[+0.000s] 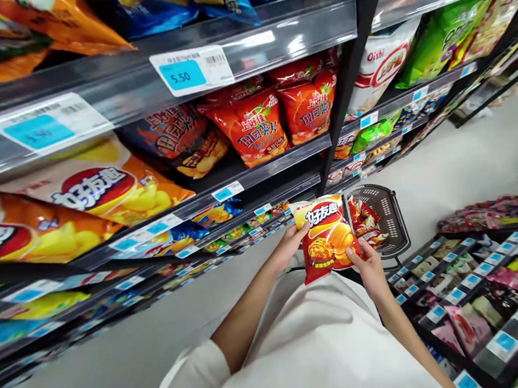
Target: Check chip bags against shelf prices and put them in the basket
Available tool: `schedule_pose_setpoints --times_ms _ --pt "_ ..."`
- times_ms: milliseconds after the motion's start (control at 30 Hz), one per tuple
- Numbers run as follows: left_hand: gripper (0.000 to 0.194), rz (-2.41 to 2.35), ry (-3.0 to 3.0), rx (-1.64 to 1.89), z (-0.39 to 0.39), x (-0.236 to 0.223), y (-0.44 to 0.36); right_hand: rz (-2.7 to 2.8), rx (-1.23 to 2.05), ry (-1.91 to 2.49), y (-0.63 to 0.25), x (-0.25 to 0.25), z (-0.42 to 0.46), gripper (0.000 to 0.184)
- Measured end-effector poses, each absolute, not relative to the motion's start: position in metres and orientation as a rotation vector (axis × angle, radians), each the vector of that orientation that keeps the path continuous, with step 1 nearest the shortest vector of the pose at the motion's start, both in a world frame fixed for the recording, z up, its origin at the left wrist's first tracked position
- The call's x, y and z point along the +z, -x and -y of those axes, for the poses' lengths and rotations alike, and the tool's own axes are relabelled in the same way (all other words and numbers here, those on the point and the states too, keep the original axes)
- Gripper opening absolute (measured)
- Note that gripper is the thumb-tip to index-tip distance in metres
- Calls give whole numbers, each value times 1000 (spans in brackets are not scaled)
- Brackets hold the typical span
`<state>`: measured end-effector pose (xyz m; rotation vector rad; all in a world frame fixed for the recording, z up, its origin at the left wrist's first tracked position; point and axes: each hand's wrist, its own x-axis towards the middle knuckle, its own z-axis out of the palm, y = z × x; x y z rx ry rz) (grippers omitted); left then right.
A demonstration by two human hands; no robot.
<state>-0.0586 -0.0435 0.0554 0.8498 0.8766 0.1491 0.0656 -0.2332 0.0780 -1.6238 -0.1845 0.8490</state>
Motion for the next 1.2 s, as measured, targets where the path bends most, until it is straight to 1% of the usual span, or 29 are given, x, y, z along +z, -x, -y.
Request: schedule_pose_setpoints --times_ms 267,533,667,767,1000,1067,1200 --pt "49 -926 -960 116 65 69 31 244 856 1604 -113 81 243 38" --pt "65 -933 -851 130 93 74 19 453 860 1688 -137 85 248 33" --pt "64 -937 -767 173 105 71 18 499 878 1678 -137 90 245 32" --pt "62 -933 -712 179 106 69 19 594 890 1670 -136 89 242 28" --pt "65 -893 -674 62 92 56 25 923 903 1737 -135 88 227 18" --pt "62 -926 -674 64 86 48 27 1030 925 1772 -132 90 219 17" --pt "48 -991 -679 52 70 33 26 1069 959 1855 -127 91 205 12"
